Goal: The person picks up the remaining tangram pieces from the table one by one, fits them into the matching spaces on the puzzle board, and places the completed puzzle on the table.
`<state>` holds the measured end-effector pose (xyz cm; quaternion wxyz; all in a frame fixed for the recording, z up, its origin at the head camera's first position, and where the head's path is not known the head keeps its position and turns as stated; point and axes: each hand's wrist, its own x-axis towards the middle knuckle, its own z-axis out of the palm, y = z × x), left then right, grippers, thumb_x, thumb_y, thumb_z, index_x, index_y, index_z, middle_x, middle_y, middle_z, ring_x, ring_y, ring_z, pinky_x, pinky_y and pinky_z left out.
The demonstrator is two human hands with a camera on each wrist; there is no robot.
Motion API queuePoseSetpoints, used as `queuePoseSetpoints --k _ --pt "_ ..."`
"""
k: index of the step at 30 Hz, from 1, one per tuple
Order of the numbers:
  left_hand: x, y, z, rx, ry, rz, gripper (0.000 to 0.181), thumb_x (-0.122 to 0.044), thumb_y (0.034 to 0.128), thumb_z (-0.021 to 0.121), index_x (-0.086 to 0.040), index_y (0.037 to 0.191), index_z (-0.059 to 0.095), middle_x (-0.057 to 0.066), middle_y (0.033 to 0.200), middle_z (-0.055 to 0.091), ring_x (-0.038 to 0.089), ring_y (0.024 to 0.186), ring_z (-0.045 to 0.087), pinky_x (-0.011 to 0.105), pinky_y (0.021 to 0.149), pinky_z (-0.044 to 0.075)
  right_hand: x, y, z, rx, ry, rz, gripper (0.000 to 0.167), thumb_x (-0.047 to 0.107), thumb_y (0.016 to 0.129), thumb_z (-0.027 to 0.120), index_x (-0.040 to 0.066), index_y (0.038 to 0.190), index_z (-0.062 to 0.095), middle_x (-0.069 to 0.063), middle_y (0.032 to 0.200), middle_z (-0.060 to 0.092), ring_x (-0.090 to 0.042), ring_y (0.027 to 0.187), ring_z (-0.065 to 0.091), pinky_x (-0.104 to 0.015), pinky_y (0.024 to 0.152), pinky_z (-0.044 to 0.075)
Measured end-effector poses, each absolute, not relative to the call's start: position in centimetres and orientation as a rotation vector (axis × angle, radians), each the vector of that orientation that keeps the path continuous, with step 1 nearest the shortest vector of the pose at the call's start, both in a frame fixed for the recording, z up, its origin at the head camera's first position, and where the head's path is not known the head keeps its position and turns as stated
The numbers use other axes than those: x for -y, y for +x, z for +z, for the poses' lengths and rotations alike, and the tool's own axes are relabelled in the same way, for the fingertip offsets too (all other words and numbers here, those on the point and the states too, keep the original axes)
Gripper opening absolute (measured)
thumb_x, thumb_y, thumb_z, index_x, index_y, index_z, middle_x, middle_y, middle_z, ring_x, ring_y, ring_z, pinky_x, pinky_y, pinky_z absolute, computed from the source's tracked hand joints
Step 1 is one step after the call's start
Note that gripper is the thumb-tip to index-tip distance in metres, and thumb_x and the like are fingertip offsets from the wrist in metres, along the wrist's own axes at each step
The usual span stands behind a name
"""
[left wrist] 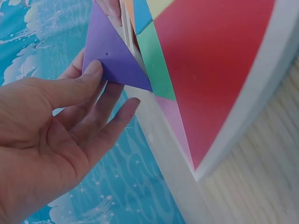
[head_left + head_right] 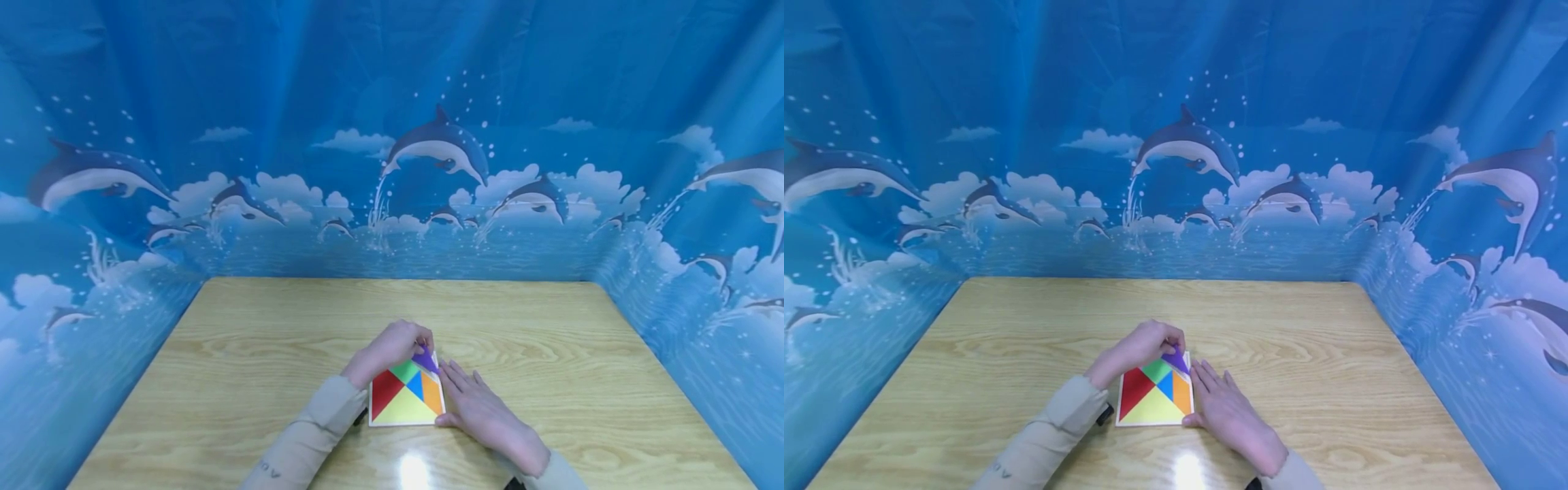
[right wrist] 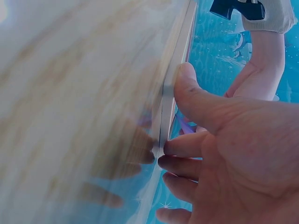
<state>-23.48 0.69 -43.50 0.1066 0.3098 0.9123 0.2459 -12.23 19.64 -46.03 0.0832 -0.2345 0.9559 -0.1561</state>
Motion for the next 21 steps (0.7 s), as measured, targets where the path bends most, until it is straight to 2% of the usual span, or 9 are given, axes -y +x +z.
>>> queuePoseSetpoints --k 8,15,21 --pt "-1.4 -23.1 -43.7 -2.723 0.957 0.557 0.02 -0.004 0.0969 0.065 -0.02 0.091 0.076 -0.007 0.091 0.072 0.008 0.08 0.058 0.019 0.077 0.05 -19.7 -12.3 -46.1 -2.854 -0.701 -0.437 0.084 0.046 0.094 0.066 -0.006 0.152 0.036 -0.022 0.162 0.029 -0.041 0.15 0.027 -0.065 0.117 0.025" --pt "-2.0 -22.8 -43.7 -2.769 0.916 0.481 0.016 -0.008 0.0933 0.073 -0.019 0.103 0.079 -0.005 0.101 0.075 0.013 0.095 0.064 0.027 0.094 0.053 -19.6 -12.4 -46.1 -2.847 -0.687 -0.432 0.084 0.047 0.094 0.065 -0.006 0.152 0.036 -0.022 0.162 0.029 -0.04 0.15 0.026 -0.065 0.117 0.025" --pt "-2.3 -22.6 -43.8 -2.825 0.869 0.463 0.019 -0.013 0.0868 0.08 -0.015 0.105 0.077 -0.001 0.095 0.072 0.011 0.086 0.062 0.021 0.081 0.054 -19.7 -12.3 -46.1 -2.853 -0.708 -0.433 0.085 0.047 0.093 0.066 -0.007 0.151 0.037 -0.022 0.162 0.029 -0.041 0.15 0.026 -0.065 0.116 0.026"
